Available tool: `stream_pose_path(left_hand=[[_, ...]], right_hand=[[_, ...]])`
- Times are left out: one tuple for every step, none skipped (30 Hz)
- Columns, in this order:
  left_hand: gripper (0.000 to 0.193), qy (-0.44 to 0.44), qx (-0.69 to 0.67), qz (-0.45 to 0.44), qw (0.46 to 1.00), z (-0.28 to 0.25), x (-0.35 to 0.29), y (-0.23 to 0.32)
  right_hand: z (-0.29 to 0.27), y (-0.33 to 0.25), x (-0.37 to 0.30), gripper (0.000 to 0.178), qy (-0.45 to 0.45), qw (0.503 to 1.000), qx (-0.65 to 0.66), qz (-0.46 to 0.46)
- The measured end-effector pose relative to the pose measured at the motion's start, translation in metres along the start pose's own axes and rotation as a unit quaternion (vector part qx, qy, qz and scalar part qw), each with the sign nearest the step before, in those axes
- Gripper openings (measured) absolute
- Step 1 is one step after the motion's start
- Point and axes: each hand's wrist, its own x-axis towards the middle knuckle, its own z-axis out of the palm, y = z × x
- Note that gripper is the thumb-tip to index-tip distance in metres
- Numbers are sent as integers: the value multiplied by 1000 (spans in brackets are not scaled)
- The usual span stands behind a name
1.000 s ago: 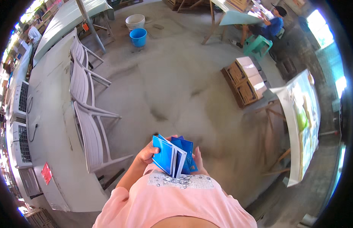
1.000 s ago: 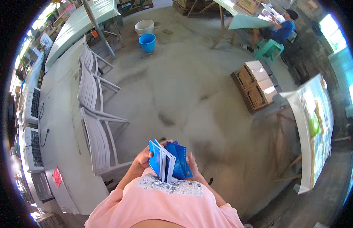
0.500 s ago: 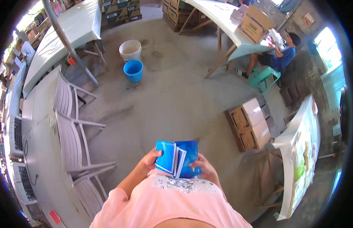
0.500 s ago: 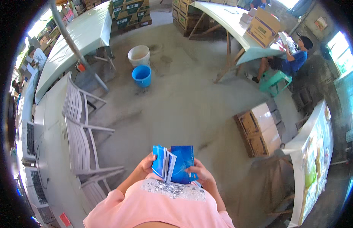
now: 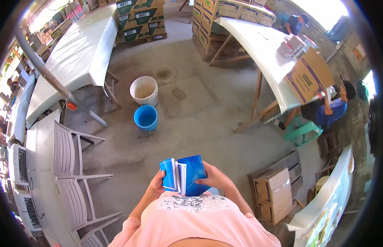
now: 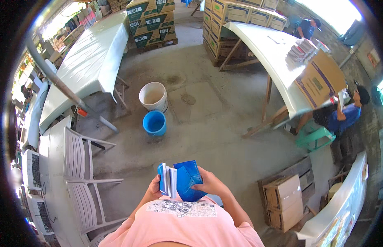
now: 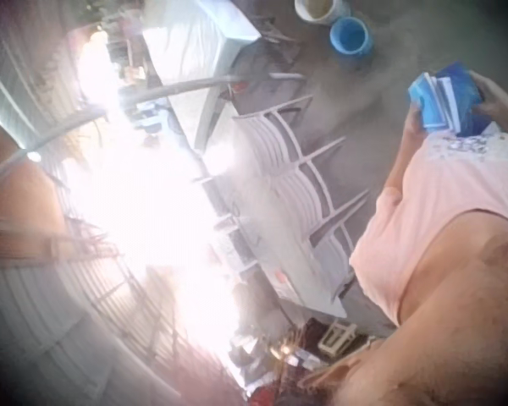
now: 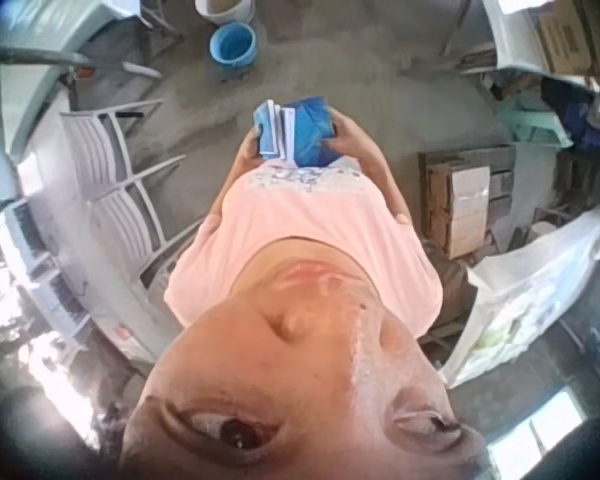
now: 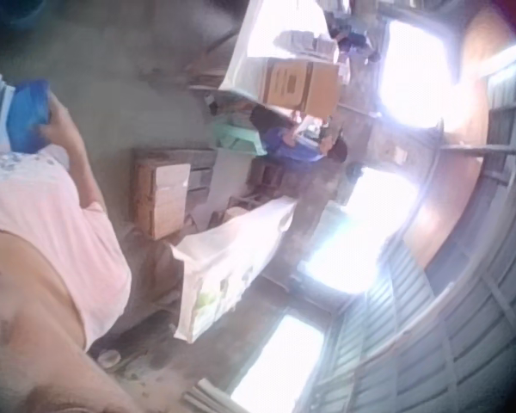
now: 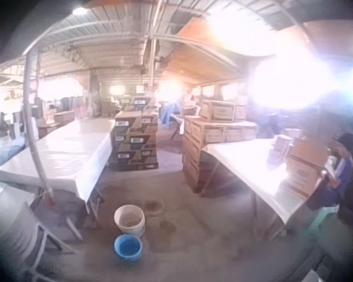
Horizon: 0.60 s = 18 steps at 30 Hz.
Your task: The person sorts and packages small blue notebooks by hand, placing them into a plastic bag and then carrying the items across a warehouse to another table where they are organized into stacks.
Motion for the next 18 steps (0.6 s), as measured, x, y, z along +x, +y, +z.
stream_pose_path(left_hand=[[79, -23, -2, 32, 999, 24, 16, 11], [83, -53, -1, 70, 996, 43, 40, 28], [89, -107, -25, 48, 993, 36, 62, 42], [82, -108, -31, 85, 990, 32, 87, 57], [74, -107, -36, 121, 986, 34, 110, 73], [58, -94, -13, 159, 983, 45, 131, 94], [33, -135, -39, 172, 975, 38, 160, 116], [29, -132, -27, 189, 973, 29, 186, 140], [29, -120, -28, 202, 972, 30, 210, 166], [29, -109, -30, 213, 971, 31, 237, 195], [29, -98, -23, 220, 970, 33, 262, 224], [29, -91, -15, 228, 969, 36, 287, 256], [55, -151, -42, 215, 964, 17, 314, 288], [56, -192, -43, 210, 958, 30, 349, 325], [55, -176, 12, 203, 963, 47, 380, 357], [53, -160, 67, 196, 965, 64, 410, 388], [55, -171, 51, 173, 969, 83, 439, 417], [54, -186, 48, 150, 970, 93, 465, 441]], right_hand=[[-19, -3, 20, 61, -2, 1000, -2, 4], [-38, -8, 42, 61, 0, 1000, 20, -4], [-52, -8, 62, 61, 0, 999, 47, -7], [-68, -4, 85, 61, -1, 999, 44, -6], [-83, 2, 110, 63, 24, 995, 102, 5], [-100, 5, 136, 65, 50, 986, 159, 16], [-123, 7, 163, 65, 54, 986, 158, 19], [-145, 4, 194, 67, 154, 970, 188, -24], [-166, -6, 223, 70, 254, 940, 222, -61], [-197, -19, 252, 69, 273, 926, 246, -88], [-228, -43, 282, 69, 292, 908, 277, -112], [-256, -70, 314, 67, 325, 896, 276, -122], [-277, -97, 345, 64, 355, 884, 274, -136], [-301, -117, 374, 64, 366, 878, 275, -138], [-327, -135, 397, 64, 382, 876, 243, -165], [-349, -153, 418, 65, 396, 873, 210, -191], [-365, -172, 441, 48, 413, 864, 195, -212], [-381, -179, 459, 48, 414, 862, 200, -213]])
